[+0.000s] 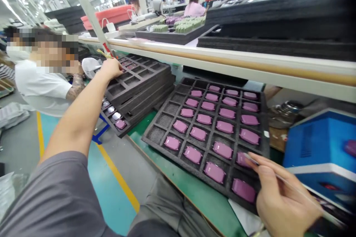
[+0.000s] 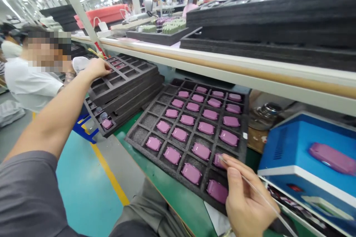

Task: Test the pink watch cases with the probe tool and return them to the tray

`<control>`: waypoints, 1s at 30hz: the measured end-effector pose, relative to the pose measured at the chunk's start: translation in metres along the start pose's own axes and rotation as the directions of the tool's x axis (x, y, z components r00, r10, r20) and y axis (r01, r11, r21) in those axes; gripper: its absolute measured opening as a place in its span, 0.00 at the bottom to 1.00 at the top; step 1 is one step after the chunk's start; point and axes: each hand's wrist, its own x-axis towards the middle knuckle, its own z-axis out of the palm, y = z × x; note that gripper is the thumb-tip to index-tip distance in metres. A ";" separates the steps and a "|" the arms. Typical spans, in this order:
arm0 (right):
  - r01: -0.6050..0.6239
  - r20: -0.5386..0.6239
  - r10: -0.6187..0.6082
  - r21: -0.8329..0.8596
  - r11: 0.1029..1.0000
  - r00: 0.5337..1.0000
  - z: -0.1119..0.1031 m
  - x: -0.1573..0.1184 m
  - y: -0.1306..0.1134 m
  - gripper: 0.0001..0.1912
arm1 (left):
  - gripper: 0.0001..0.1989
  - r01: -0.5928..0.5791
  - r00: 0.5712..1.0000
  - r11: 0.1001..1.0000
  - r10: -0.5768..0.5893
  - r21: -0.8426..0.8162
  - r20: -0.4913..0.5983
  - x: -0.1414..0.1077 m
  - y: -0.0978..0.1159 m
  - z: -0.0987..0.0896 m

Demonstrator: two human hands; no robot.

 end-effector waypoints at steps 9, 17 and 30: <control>0.100 0.022 -0.102 0.099 0.990 0.995 0.005 0.006 -0.001 0.08 | 0.09 -0.097 0.972 0.963 0.037 -0.250 -0.233 -0.122 0.109 0.083; 0.130 -0.047 -0.123 0.169 0.977 0.991 0.005 0.018 -0.004 0.08 | 0.14 0.398 0.881 0.496 0.027 -0.772 0.472 -0.271 0.209 0.237; 0.184 -0.018 -0.184 0.198 0.963 0.983 0.003 0.028 -0.006 0.08 | 0.14 0.331 0.909 0.493 0.062 -0.805 0.412 -0.270 0.212 0.240</control>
